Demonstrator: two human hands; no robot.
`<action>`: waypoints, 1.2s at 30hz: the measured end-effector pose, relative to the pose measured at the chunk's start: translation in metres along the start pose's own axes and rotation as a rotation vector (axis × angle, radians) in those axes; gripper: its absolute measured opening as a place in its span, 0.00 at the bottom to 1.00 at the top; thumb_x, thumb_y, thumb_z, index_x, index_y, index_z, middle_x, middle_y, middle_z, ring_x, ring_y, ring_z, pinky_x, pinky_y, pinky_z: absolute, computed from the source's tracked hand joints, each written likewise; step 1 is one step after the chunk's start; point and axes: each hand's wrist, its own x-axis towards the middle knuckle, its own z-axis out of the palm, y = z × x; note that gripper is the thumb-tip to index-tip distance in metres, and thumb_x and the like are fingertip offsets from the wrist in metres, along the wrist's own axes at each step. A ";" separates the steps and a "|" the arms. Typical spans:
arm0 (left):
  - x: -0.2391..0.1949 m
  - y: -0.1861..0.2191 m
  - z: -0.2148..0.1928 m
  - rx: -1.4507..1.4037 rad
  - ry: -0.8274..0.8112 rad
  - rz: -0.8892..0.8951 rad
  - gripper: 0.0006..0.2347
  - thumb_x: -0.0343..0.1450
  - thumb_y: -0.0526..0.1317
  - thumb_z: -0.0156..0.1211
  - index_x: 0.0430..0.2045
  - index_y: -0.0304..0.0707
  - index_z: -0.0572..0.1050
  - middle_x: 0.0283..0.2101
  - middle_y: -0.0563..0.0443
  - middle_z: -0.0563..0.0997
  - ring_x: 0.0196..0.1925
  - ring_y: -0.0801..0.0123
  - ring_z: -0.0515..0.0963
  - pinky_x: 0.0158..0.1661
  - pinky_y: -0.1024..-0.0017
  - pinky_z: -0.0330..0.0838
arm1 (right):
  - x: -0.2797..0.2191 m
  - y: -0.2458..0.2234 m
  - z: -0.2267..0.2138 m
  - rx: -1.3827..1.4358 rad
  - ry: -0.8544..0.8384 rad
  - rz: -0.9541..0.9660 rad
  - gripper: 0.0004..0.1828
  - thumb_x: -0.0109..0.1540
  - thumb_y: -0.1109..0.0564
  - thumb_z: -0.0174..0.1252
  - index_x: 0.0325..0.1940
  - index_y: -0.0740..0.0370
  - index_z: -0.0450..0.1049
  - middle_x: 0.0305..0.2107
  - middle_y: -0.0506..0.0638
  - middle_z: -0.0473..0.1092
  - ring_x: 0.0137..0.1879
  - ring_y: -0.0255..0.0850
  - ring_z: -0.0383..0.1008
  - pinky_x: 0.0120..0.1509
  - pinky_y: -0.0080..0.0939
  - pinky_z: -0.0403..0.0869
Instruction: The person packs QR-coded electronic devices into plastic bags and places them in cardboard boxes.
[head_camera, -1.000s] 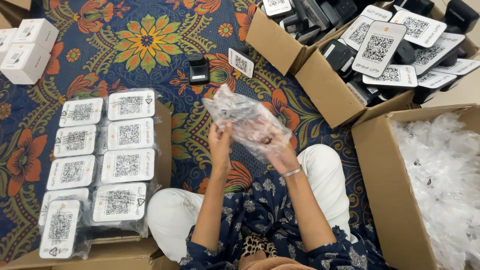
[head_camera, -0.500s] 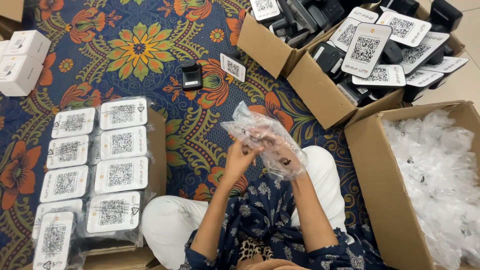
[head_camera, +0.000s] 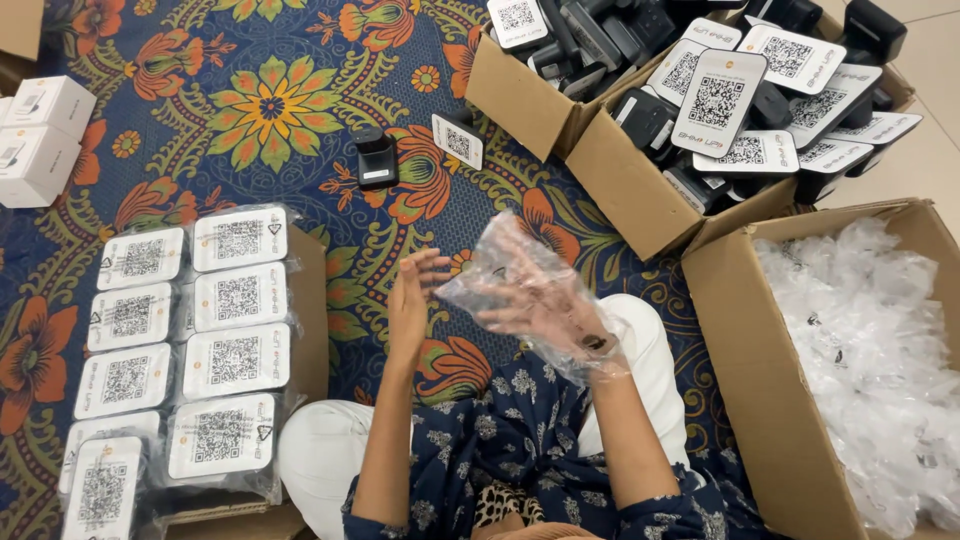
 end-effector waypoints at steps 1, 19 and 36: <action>-0.003 0.010 0.008 0.001 0.002 -0.002 0.28 0.80 0.59 0.30 0.55 0.35 0.73 0.50 0.44 0.82 0.46 0.67 0.81 0.46 0.69 0.76 | 0.001 0.008 0.004 0.003 0.000 0.002 0.51 0.68 0.28 0.49 0.84 0.57 0.42 0.75 0.70 0.51 0.74 0.68 0.63 0.79 0.64 0.65; -0.002 0.045 -0.019 0.601 0.473 0.326 0.09 0.79 0.40 0.52 0.36 0.32 0.75 0.24 0.48 0.77 0.24 0.67 0.75 0.27 0.66 0.66 | -0.009 -0.002 0.025 -0.367 0.134 0.122 0.70 0.59 0.32 0.66 0.81 0.35 0.13 0.75 0.70 0.48 0.63 0.59 0.75 0.63 0.57 0.77; -0.018 0.003 0.013 0.873 0.069 0.421 0.13 0.70 0.28 0.57 0.49 0.30 0.71 0.52 0.37 0.75 0.54 0.42 0.76 0.50 0.56 0.73 | 0.054 0.072 -0.064 -0.815 0.384 0.247 0.53 0.62 0.67 0.57 0.80 0.51 0.32 0.62 0.49 0.66 0.55 0.38 0.76 0.57 0.38 0.78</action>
